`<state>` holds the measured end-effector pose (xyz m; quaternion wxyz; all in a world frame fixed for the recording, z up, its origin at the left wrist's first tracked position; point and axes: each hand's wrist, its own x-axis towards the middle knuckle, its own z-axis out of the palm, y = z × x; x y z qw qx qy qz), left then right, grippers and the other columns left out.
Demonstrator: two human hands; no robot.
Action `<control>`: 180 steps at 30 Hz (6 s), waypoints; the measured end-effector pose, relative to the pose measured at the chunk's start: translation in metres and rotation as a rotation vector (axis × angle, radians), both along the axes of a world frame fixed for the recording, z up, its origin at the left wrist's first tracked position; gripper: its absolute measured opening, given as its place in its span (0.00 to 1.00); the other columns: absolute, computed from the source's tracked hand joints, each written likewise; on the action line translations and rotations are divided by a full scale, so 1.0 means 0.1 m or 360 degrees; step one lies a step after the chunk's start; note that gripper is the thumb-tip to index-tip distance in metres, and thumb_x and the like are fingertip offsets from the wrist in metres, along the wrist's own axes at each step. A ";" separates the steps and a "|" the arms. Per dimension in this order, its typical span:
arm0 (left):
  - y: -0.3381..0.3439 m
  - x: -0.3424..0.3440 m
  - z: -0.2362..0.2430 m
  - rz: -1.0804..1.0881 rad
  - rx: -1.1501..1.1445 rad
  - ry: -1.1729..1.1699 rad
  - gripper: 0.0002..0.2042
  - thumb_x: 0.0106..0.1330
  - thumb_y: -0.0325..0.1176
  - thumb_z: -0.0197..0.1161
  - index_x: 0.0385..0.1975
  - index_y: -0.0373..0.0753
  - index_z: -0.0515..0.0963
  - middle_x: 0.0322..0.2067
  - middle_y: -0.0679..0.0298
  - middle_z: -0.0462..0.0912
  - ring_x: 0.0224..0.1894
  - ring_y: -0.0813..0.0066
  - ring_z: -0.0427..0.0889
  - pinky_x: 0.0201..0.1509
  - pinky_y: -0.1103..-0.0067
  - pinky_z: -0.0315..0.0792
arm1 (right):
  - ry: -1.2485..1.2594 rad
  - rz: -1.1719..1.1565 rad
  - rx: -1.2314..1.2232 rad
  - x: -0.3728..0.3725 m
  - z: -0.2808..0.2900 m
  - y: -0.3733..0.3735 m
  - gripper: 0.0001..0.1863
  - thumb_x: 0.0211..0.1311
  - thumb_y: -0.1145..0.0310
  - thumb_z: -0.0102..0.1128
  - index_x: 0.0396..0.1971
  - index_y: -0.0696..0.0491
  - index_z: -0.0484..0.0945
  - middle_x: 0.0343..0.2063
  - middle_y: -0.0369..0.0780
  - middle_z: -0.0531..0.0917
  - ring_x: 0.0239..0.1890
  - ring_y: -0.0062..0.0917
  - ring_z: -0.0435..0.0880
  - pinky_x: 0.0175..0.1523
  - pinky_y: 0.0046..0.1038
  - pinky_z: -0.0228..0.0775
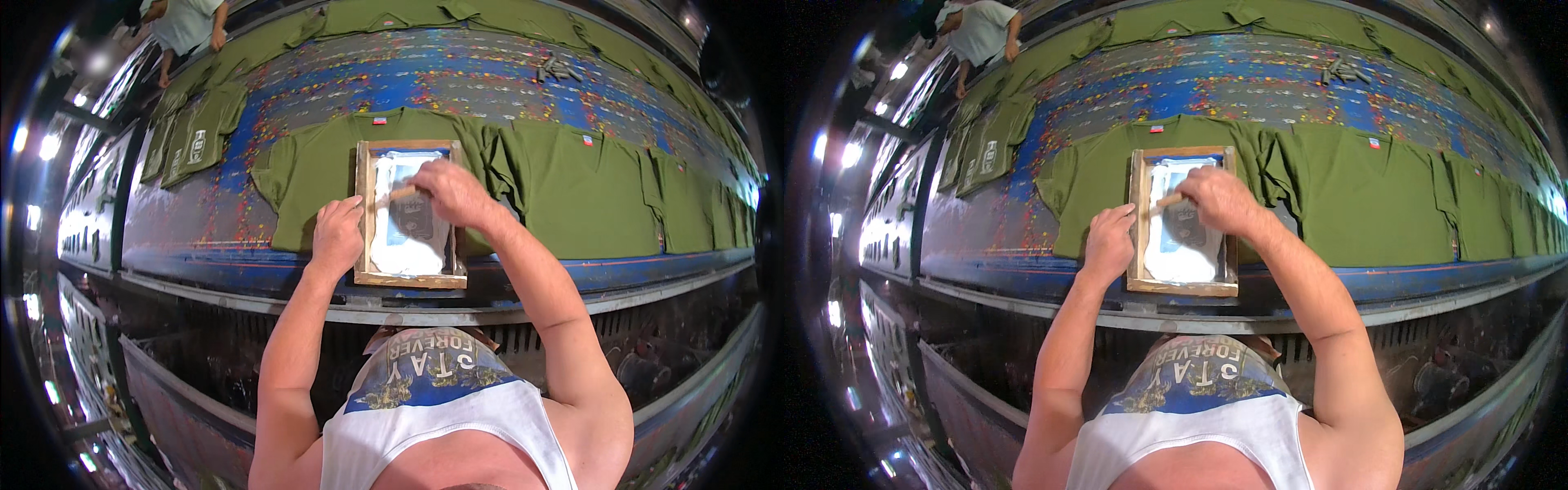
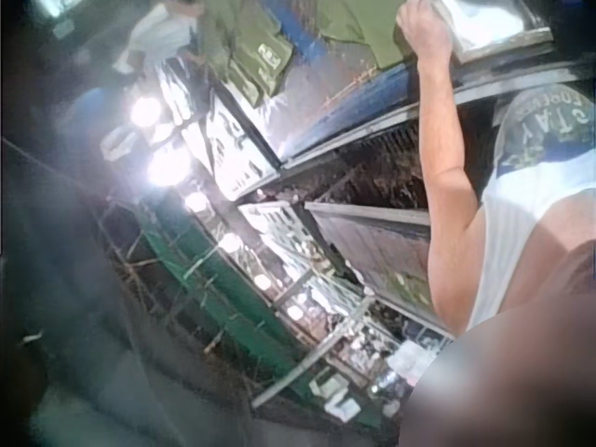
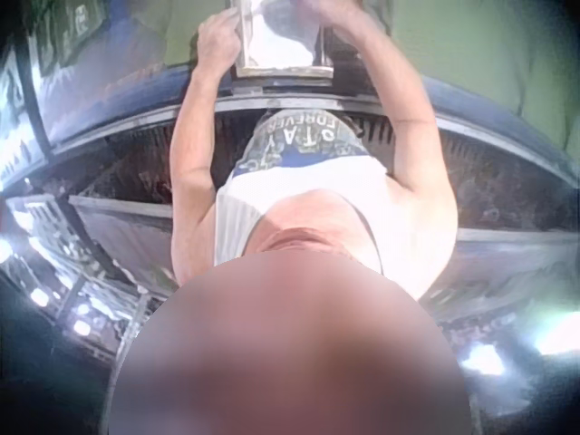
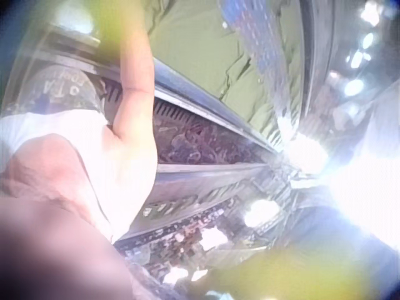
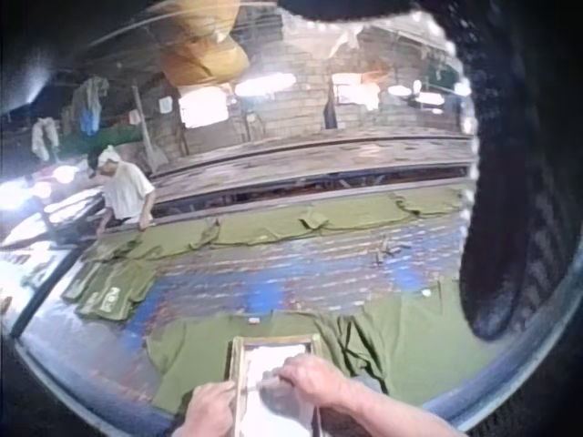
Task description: The person lays out green t-shirts on a long table, places a screen-printing frame over the chest area, and uses a squeegee to spread white ink across the screen. After each print, the person lifts the frame, moves the printed shirt aside, and repeats the process on the next shirt.
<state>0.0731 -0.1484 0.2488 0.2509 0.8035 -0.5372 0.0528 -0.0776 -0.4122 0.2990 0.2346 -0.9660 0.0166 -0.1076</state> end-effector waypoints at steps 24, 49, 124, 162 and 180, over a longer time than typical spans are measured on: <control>0.02 -0.18 -0.17 0.0269 -0.0477 0.0820 0.21 0.70 0.22 0.70 0.64 0.31 0.84 0.64 0.48 0.87 0.69 0.47 0.83 0.72 0.58 0.79 | 0.0330 0.0186 0.0282 -0.23 0.25 0.21 0.14 0.67 0.79 0.68 0.52 0.59 0.89 0.44 0.48 0.89 0.52 0.49 0.88 0.59 0.47 0.83; 0.01 -0.35 -0.38 0.0445 -0.0631 0.1212 0.21 0.72 0.18 0.67 0.65 0.34 0.84 0.66 0.47 0.86 0.69 0.50 0.85 0.75 0.62 0.77 | 0.0192 0.0135 0.0074 -0.69 0.29 0.83 0.25 0.53 0.80 0.68 0.54 0.54 0.91 0.49 0.45 0.91 0.52 0.44 0.90 0.59 0.45 0.85; -3.55 -4.64 0.16 -0.0116 -0.0778 0.1290 0.25 0.63 0.18 0.72 0.63 0.34 0.86 0.76 0.43 0.75 0.78 0.47 0.75 0.82 0.60 0.69 | -0.0950 -0.1591 0.1963 -5.65 0.17 -1.86 0.27 0.87 0.69 0.58 0.78 0.64 0.72 0.71 0.43 0.82 0.69 0.25 0.82 0.76 0.31 0.72; -3.69 -4.60 -0.31 0.0200 -0.0863 0.1507 0.08 0.65 0.17 0.73 0.42 0.34 0.90 0.78 0.39 0.76 0.78 0.52 0.78 0.80 0.64 0.71 | -0.0407 -0.1193 0.1384 -5.60 -0.27 -2.67 0.28 0.76 0.72 0.71 0.73 0.60 0.79 0.58 0.42 0.84 0.58 0.24 0.84 0.60 0.27 0.80; -3.68 -4.58 -0.28 0.0251 -0.0783 0.1545 0.05 0.64 0.18 0.73 0.37 0.36 0.89 0.77 0.41 0.79 0.78 0.51 0.78 0.82 0.62 0.69 | -0.0310 -0.1216 0.1234 -5.61 -0.20 -2.67 0.29 0.76 0.70 0.72 0.73 0.60 0.80 0.57 0.42 0.83 0.57 0.26 0.83 0.60 0.28 0.81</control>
